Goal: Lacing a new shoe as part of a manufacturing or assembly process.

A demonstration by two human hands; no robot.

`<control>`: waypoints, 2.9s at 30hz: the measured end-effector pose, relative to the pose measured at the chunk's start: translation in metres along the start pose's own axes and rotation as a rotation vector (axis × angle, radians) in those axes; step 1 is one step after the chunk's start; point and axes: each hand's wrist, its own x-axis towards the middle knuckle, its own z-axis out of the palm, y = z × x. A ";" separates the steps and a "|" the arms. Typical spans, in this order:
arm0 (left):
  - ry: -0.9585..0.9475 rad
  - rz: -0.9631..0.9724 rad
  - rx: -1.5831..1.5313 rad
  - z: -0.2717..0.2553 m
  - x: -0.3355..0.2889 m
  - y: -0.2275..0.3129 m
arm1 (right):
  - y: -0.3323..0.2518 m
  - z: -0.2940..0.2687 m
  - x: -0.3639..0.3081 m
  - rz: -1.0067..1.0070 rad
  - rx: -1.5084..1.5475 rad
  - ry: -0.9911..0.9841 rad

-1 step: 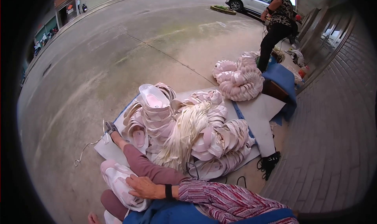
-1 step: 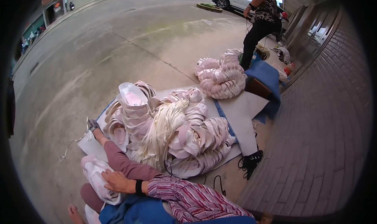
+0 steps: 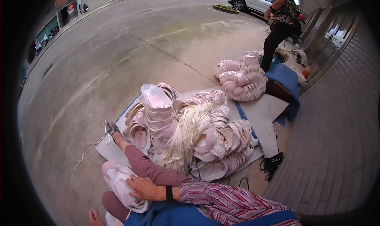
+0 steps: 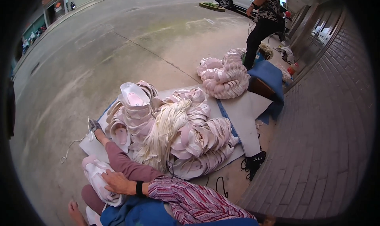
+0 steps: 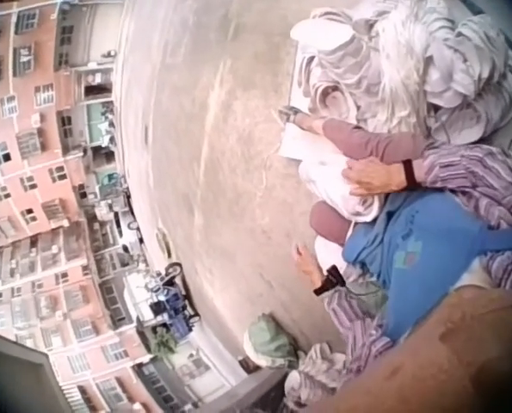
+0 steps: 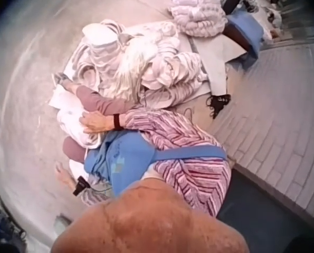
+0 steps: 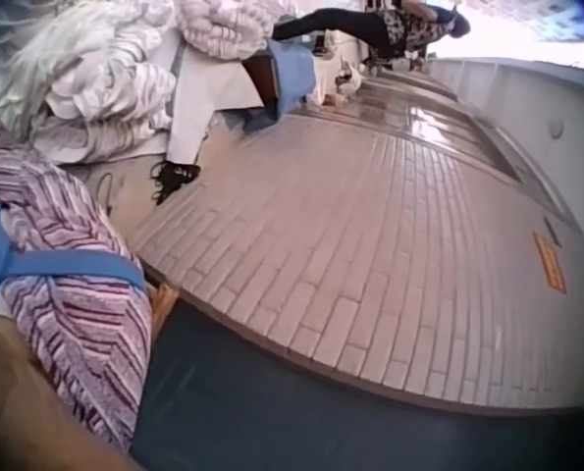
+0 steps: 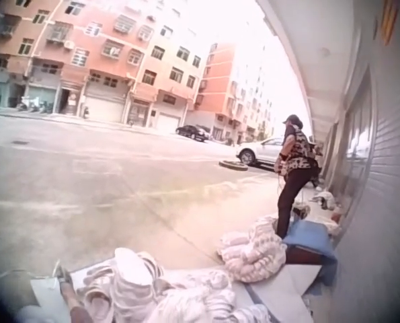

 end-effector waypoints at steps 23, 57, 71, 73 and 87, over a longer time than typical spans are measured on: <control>-0.317 0.226 0.518 0.084 -0.007 0.151 | 0.011 -0.013 0.008 0.143 -0.038 -0.297; -0.489 0.310 0.563 0.093 -0.037 0.211 | 0.047 -0.007 0.051 -0.100 0.201 -0.115; -0.362 -0.084 0.100 0.109 0.051 0.188 | 0.089 0.011 0.067 -0.001 0.256 -0.230; -0.462 -0.088 0.151 0.111 0.063 0.190 | 0.090 0.021 0.082 -0.018 0.260 -0.203; -0.425 0.265 0.604 0.084 -0.040 0.210 | 0.097 0.045 0.129 0.100 0.414 -0.387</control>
